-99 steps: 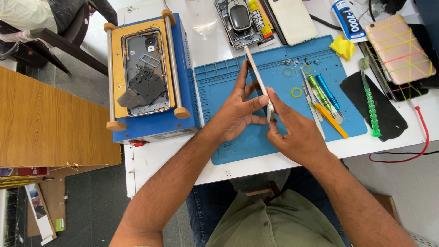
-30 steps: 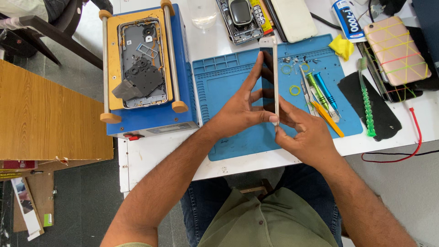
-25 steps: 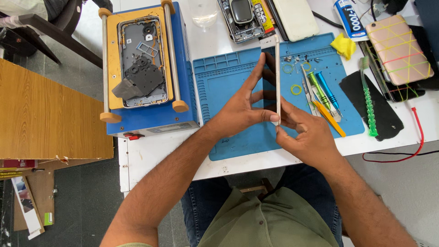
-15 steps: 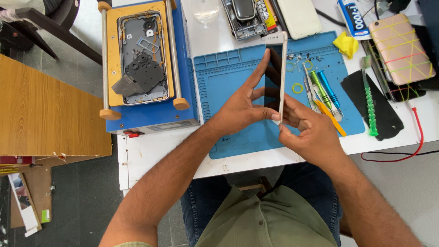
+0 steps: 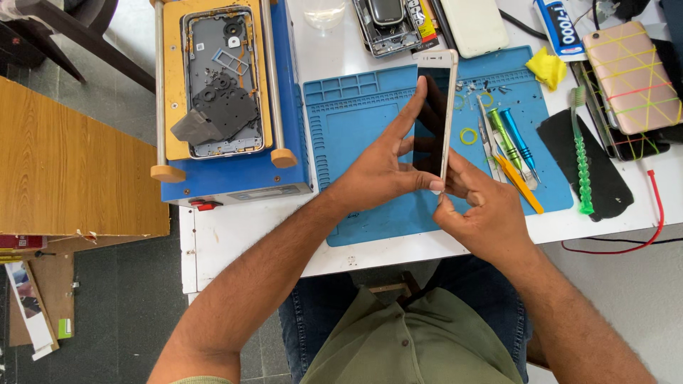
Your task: The person holds a smartphone wrapped in rubber bands and turns it over on a repair mat, then uses a small pry tool to work along the edge of the phone, prying at the side seams while rotating the device.
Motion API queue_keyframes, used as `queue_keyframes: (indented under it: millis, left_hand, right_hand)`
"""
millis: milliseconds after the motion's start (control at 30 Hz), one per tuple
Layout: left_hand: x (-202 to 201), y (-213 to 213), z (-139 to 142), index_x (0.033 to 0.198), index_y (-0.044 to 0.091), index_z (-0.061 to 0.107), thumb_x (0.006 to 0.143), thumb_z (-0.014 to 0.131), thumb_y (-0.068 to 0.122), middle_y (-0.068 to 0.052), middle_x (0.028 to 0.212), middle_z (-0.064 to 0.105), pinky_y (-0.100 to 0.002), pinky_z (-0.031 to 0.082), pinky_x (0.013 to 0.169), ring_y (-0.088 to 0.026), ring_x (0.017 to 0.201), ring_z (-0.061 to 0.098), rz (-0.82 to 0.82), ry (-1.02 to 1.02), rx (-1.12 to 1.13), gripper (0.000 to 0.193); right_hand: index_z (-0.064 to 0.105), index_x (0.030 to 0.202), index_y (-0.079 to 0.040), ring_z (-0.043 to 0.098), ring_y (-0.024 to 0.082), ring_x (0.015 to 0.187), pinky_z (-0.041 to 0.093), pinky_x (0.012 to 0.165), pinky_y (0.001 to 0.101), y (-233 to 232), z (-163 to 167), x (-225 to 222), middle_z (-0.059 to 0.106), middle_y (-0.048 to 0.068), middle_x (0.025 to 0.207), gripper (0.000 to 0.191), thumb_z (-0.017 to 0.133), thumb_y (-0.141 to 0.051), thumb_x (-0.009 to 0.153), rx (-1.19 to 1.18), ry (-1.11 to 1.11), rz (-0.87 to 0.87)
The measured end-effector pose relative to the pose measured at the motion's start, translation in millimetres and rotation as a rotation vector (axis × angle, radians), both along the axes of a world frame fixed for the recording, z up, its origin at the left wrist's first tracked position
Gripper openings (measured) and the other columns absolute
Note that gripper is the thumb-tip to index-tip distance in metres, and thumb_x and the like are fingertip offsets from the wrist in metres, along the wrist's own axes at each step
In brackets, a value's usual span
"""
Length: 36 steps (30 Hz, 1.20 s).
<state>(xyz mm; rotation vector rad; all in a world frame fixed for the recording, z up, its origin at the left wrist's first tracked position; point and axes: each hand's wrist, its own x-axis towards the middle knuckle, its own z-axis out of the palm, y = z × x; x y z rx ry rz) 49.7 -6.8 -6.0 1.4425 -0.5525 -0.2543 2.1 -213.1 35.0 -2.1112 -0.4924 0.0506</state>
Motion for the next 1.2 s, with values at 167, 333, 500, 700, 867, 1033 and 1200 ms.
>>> queue_keyframes:
  millis: [167, 333, 500, 700, 867, 1033, 1200]
  left_hand:
    - [3.0, 0.9, 3.4, 0.168, 0.020, -0.012, 0.081, 0.085, 0.048, -0.029, 0.164, 0.020, -0.063, 0.051, 0.111, -0.044, 0.149, 0.042, -0.041, 0.229, -0.118, 0.134]
    - [6.4, 2.3, 9.3, 0.164, 0.022, -0.021, 0.083, 0.082, 0.041, -0.024, 0.154, 0.030, -0.061, 0.060, 0.097, -0.039, 0.133, 0.053, -0.061, 0.521, -0.368, 0.132]
    - [7.9, 0.8, 5.9, 0.163, 0.022, -0.022, 0.086, 0.079, 0.040, -0.027, 0.149, 0.036, -0.065, 0.058, 0.096, -0.039, 0.130, 0.055, -0.087, 0.559, -0.446, 0.129]
    - [8.1, -0.7, 3.7, 0.164, 0.025, -0.021, 0.085, 0.079, 0.043, -0.027, 0.149, 0.037, -0.065, 0.057, 0.097, -0.039, 0.129, 0.056, -0.076, 0.556, -0.417, 0.128]
    - [4.8, 1.0, 9.5, 0.162, 0.026, -0.023, 0.083, 0.081, 0.042, -0.026, 0.151, 0.035, -0.063, 0.059, 0.095, -0.039, 0.129, 0.056, -0.070, 0.577, -0.437, 0.131]
    - [3.9, 2.6, 10.3, 0.163, 0.023, -0.019, 0.086, 0.080, 0.047, -0.020, 0.146, 0.045, -0.051, 0.063, 0.091, -0.035, 0.120, 0.063, -0.021, 0.451, -0.283, 0.128]
    - [8.6, 6.9, 5.2, 0.167, 0.010, 0.039, 0.096, 0.068, 0.040, -0.035, 0.116, 0.057, -0.042, 0.055, 0.079, -0.036, 0.094, 0.060, 0.538, 0.260, 0.028, 0.082]
  right_hand:
    - [0.055, 0.149, -0.004, 0.075, 0.026, 0.113, 0.061, 0.088, 0.0338, -1.0, 3.6, -0.2, 0.076, 0.016, 0.121, 0.067, 0.069, -0.005, 0.083, -0.064, -0.109, -0.021]
    - [0.056, 0.148, -0.004, 0.076, 0.024, 0.106, 0.060, 0.086, 0.0334, 6.0, 5.2, -1.5, 0.075, 0.018, 0.118, 0.066, 0.074, -0.007, 0.084, -0.069, -0.270, 0.011]
    - [0.057, 0.147, -0.004, 0.075, 0.025, 0.112, 0.060, 0.090, 0.0341, 9.1, 4.4, -1.2, 0.074, 0.019, 0.119, 0.062, 0.074, -0.006, 0.088, -0.032, -0.299, 0.004]
    - [0.058, 0.147, -0.005, 0.075, 0.026, 0.116, 0.061, 0.092, 0.0347, 12.4, 0.6, -1.5, 0.074, 0.017, 0.123, 0.060, 0.074, -0.006, 0.089, -0.041, -0.266, -0.032]
    - [0.057, 0.145, -0.004, 0.074, 0.025, 0.111, 0.061, 0.086, 0.0340, 21.2, 0.0, -6.4, 0.072, 0.018, 0.124, 0.061, 0.080, -0.008, 0.088, -0.012, -0.322, -0.073]
    - [0.065, 0.140, -0.004, 0.075, 0.019, 0.100, 0.061, 0.085, 0.0341, 13.9, 8.2, -6.2, 0.074, 0.015, 0.118, 0.046, 0.074, 0.001, 0.095, -0.035, -0.545, -0.178]
    - [0.070, 0.133, -0.004, 0.074, 0.018, 0.090, 0.059, 0.076, 0.0303, -28.0, 51.3, 23.5, 0.076, 0.010, 0.105, 0.022, 0.071, -0.005, 0.111, -0.058, -0.510, -0.303]
